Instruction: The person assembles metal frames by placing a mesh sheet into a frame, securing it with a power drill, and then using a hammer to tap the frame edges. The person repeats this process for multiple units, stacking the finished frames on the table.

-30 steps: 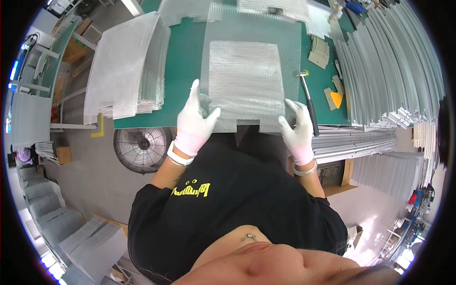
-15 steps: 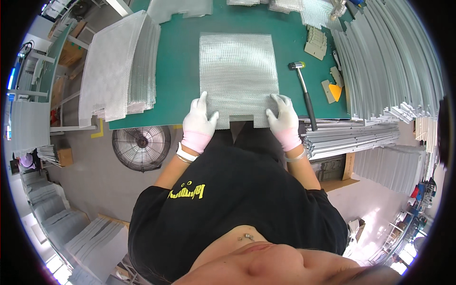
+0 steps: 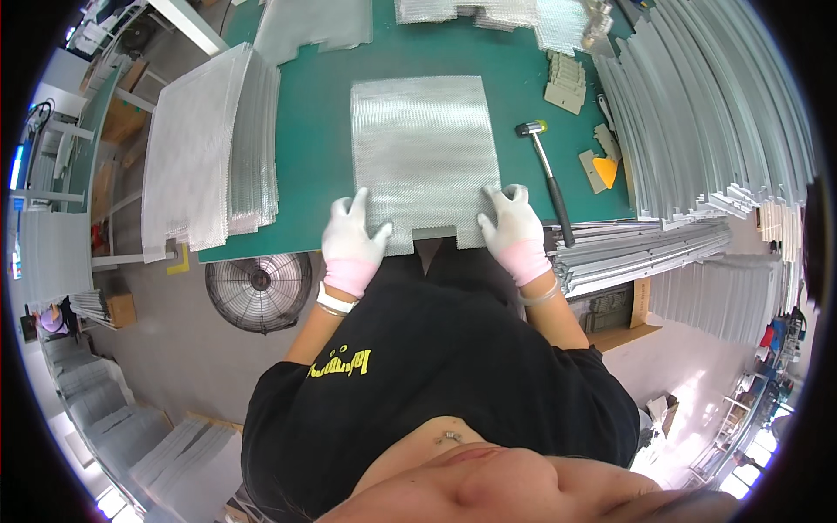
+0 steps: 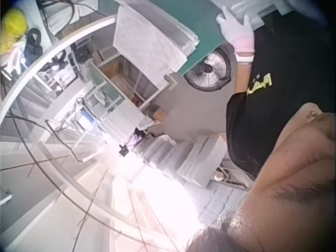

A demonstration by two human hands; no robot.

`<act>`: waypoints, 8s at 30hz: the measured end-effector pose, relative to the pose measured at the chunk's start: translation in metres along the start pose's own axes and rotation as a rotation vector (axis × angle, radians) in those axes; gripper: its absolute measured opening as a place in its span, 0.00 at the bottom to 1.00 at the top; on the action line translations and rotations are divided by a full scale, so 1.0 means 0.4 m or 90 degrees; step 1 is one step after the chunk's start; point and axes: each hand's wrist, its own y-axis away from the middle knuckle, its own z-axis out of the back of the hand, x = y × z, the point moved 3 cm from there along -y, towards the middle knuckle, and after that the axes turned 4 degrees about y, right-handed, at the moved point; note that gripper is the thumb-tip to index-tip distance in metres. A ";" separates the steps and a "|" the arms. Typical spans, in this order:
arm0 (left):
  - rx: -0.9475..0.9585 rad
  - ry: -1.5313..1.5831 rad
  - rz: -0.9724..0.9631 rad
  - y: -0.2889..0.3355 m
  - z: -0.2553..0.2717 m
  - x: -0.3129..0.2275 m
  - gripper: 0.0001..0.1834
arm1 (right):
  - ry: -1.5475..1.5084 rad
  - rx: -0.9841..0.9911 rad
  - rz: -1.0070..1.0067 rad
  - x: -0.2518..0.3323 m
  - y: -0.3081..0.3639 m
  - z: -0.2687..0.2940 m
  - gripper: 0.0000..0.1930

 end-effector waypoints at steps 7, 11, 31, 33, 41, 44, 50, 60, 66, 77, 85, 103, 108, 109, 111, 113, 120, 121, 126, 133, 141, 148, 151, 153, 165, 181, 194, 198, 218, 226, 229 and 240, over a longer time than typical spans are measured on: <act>0.034 -0.208 -0.235 -0.059 -0.040 0.048 0.42 | 0.020 -0.127 0.156 -0.128 -0.259 0.111 0.17; 0.018 -0.220 -0.226 -0.082 -0.035 0.025 0.45 | 0.109 -0.227 -0.082 -0.332 -0.662 0.166 0.26; 0.037 -0.208 -0.187 -0.080 -0.021 0.003 0.47 | 0.104 -0.073 -0.228 -0.594 -1.045 0.157 0.34; 0.036 -0.203 -0.190 -0.083 -0.020 0.006 0.47 | 0.108 -0.037 -0.281 -0.566 -1.039 0.150 0.32; 0.026 -0.194 -0.181 -0.078 -0.020 0.003 0.46 | 0.156 -0.087 -0.228 -0.398 -0.919 0.332 0.30; 0.033 -0.198 -0.180 -0.077 -0.025 0.008 0.46 | 0.196 -0.083 -0.221 -0.443 -0.934 0.284 0.31; 0.014 -0.224 -0.177 -0.077 -0.028 0.015 0.46 | 0.256 0.024 -0.207 -0.406 -0.962 0.309 0.34; 0.016 -0.204 -0.168 -0.076 -0.024 0.012 0.45 | -0.245 -0.277 -0.216 -0.504 -1.102 0.248 0.43; 0.019 -0.197 -0.162 -0.070 -0.023 0.016 0.45 | -0.974 -0.548 0.173 -0.419 -1.086 0.360 0.38; 0.072 -0.087 -0.171 -0.096 -0.027 0.061 0.47 | -1.112 -0.291 0.315 -0.165 -0.722 0.349 0.21; 0.029 0.572 -0.147 -0.056 -0.024 0.014 0.46 | -0.633 -0.060 0.409 0.037 -0.174 0.077 0.18; -0.063 0.690 -0.113 -0.068 0.053 -0.006 0.36 | -0.273 -0.121 0.145 -0.002 -0.029 0.172 0.44; -0.221 0.191 -0.252 -0.083 0.031 -0.031 0.51 | -0.261 -0.074 0.084 -0.025 -0.080 0.060 0.46; -0.094 0.146 -0.142 -0.094 0.022 -0.026 0.55 | -0.250 -0.084 0.087 -0.033 -0.089 0.039 0.46; -0.062 0.062 -0.102 -0.107 0.010 -0.030 0.52 | -0.202 -0.103 0.087 -0.042 -0.109 0.003 0.47; -0.028 0.002 -0.066 -0.119 -0.003 -0.031 0.51 | -0.147 -0.075 0.059 -0.048 -0.120 -0.022 0.46; 0.010 -0.060 -0.059 -0.128 -0.032 -0.009 0.49 | -0.130 -0.029 0.047 -0.062 -0.118 -0.043 0.41; 0.014 -0.063 -0.060 -0.128 -0.031 -0.010 0.49 | -0.126 -0.021 0.043 -0.063 -0.117 -0.043 0.40; 0.019 -0.096 -0.064 -0.131 -0.028 -0.013 0.49 | -0.111 0.038 0.019 -0.055 -0.128 -0.025 0.38; 0.084 -0.089 0.058 -0.142 0.024 -0.051 0.49 | 0.104 0.039 0.028 -0.024 -0.140 0.046 0.29; 0.142 -0.178 -0.232 -0.193 0.008 -0.022 0.46 | 0.359 -0.227 0.070 -0.397 -0.472 0.143 0.32; -0.166 -0.095 -0.340 -0.010 0.046 -0.059 0.41 | 0.357 -0.030 -0.189 -0.405 -0.518 0.199 0.31; 0.030 0.334 -0.517 0.098 0.048 -0.065 0.21 | 0.277 -0.010 -0.161 -0.448 -0.478 0.180 0.24; 0.573 0.494 -0.233 0.153 -0.020 -0.020 0.15 | 0.177 -0.144 -0.103 -0.415 -0.397 0.172 0.18; 0.196 1.032 0.246 0.176 -0.275 0.088 0.16 | -1.209 0.263 -0.138 0.036 0.257 -0.346 0.20; 0.295 0.829 0.205 0.173 -0.293 0.059 0.18 | -0.948 -0.029 -0.280 -0.013 0.207 -0.399 0.14; 0.357 1.136 0.253 0.201 -0.277 0.027 0.29 | -1.020 -0.010 -0.295 -0.061 0.205 -0.398 0.12; 0.766 0.340 -0.221 0.175 -0.181 0.057 0.27 | -0.856 0.136 -0.133 -0.040 0.208 -0.396 0.26; 0.105 -0.170 -0.556 0.014 -0.199 -0.198 0.31 | -0.970 -0.218 -0.231 -0.075 0.228 -0.333 0.12; 0.107 -0.141 -0.559 0.023 -0.195 -0.197 0.30 | -0.834 -0.324 -0.211 -0.093 0.242 -0.390 0.14; 0.113 -0.132 -0.560 0.020 -0.192 -0.195 0.30 | -0.823 -0.364 -0.224 -0.060 0.242 -0.373 0.14; 0.113 -0.137 -0.566 0.021 -0.192 -0.200 0.29 | -0.969 -0.311 -0.221 -0.106 0.227 -0.450 0.14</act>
